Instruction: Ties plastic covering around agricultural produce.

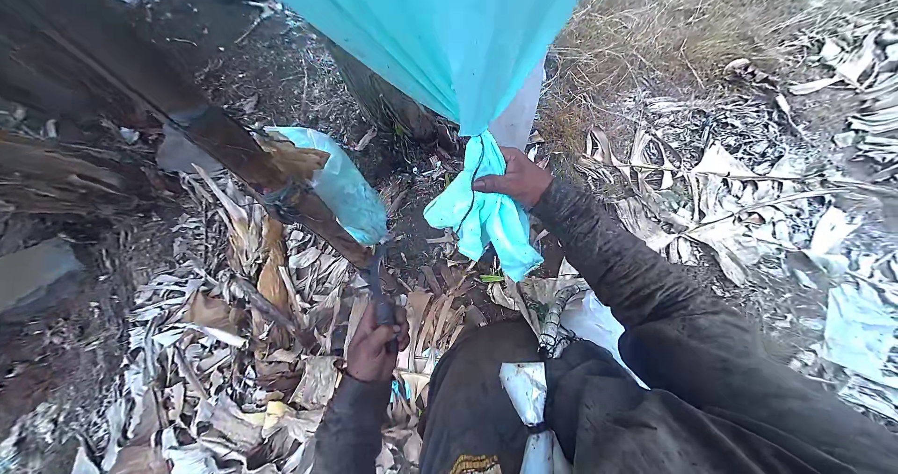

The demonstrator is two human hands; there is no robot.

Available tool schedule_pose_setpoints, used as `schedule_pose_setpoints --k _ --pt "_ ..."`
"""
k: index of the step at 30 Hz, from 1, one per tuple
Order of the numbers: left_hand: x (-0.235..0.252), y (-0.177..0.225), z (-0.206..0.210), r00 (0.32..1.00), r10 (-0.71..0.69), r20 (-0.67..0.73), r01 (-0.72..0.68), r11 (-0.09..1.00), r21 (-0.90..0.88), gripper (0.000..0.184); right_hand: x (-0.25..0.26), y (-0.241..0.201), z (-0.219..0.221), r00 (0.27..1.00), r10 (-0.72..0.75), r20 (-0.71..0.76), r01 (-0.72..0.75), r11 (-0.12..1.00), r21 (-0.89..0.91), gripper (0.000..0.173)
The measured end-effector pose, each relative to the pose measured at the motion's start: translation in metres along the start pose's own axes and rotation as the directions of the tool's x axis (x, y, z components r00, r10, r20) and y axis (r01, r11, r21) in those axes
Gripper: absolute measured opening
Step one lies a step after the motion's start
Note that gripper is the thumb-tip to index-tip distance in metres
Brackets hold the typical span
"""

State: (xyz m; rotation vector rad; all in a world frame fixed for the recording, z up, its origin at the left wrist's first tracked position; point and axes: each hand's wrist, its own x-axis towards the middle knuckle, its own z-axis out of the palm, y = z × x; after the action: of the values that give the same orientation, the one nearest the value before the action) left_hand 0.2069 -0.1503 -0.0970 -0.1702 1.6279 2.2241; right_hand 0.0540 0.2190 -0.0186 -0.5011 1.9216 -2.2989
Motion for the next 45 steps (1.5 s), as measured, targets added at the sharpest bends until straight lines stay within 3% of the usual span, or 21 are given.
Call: schedule_pose_setpoints --k 1,3,5,7,10,13,15,17,20,22,24,28,32,40,43,45 --pt "0.007 0.003 0.003 1.000 0.007 0.010 -0.007 1.000 0.027 0.044 -0.009 -0.007 0.002 0.995 0.054 -0.089 -0.055 0.998 -0.011 0.036" --pt "0.019 0.008 0.009 0.999 0.037 0.017 -0.038 0.994 0.103 0.042 -0.021 -0.038 0.013 0.917 0.269 -0.296 -0.297 0.953 -0.054 0.034" --pt "0.030 0.012 0.011 0.994 0.102 0.024 -0.105 0.974 0.203 0.039 -0.029 -0.002 -0.009 0.963 -0.062 -0.264 0.004 0.977 -0.213 0.041" --pt "0.042 0.017 0.016 0.984 0.170 0.043 -0.175 0.930 0.323 0.035 -0.030 0.008 -0.024 0.944 -0.184 -0.274 0.073 0.926 -0.370 0.040" --pt "0.055 0.028 0.030 0.976 0.214 0.042 -0.202 0.814 0.544 0.040 -0.033 0.003 -0.028 0.942 -0.112 -0.318 -0.046 0.891 -0.452 0.040" --pt "0.072 0.037 0.041 0.962 0.265 0.056 -0.224 0.661 0.716 0.043 -0.035 0.001 -0.030 0.964 -0.020 -0.266 -0.108 0.881 -0.461 0.046" --pt "0.084 0.039 0.046 0.940 0.319 0.122 -0.280 0.514 0.811 0.050 -0.035 -0.004 -0.029 0.968 0.040 -0.249 -0.154 0.876 -0.457 0.033" --pt "0.097 0.041 0.055 0.902 0.364 0.230 -0.334 0.253 0.908 0.062 -0.037 -0.006 -0.028 0.966 0.103 -0.238 -0.206 0.861 -0.465 0.022" --pt "0.119 0.044 0.076 0.837 0.350 0.421 -0.401 -0.133 0.907 0.060 -0.043 0.002 -0.029 0.973 0.083 -0.215 -0.189 0.821 -0.539 0.026" --pt "0.130 0.049 0.089 0.795 0.286 0.535 -0.467 -0.273 0.841 0.052 -0.047 0.002 -0.027 0.979 0.085 -0.187 -0.183 0.770 -0.612 0.032" --pt "0.136 0.060 0.101 0.731 0.248 0.636 -0.547 -0.345 0.763 0.045 -0.051 0.000 -0.026 0.982 0.098 -0.158 -0.180 0.727 -0.663 0.036" --pt "0.149 0.080 0.110 0.589 0.220 0.778 -0.667 -0.412 0.621 0.039 -0.061 0.001 -0.031 0.987 0.092 -0.135 -0.159 0.726 -0.669 0.037" --pt "0.156 0.090 0.127 0.529 0.170 0.831 -0.730 -0.409 0.548 0.037 -0.065 -0.001 -0.032 0.986 0.099 -0.137 -0.167 0.685 -0.709 0.038" --pt "0.145 0.076 0.206 0.699 0.213 0.682 -0.637 -0.246 0.730 0.047 -0.065 -0.011 -0.019 0.937 0.165 -0.307 -0.348 0.413 -0.842 0.041" --pt "0.141 0.072 0.230 0.694 0.303 0.653 -0.616 -0.220 0.756 0.044 -0.066 -0.018 -0.013 0.925 0.167 -0.341 -0.379 0.356 -0.854 0.036" --pt "0.143 0.066 0.210 0.684 0.295 0.667 -0.633 -0.214 0.744 0.049 -0.070 -0.024 -0.017 0.933 0.154 -0.325 -0.359 0.380 -0.853 0.036"
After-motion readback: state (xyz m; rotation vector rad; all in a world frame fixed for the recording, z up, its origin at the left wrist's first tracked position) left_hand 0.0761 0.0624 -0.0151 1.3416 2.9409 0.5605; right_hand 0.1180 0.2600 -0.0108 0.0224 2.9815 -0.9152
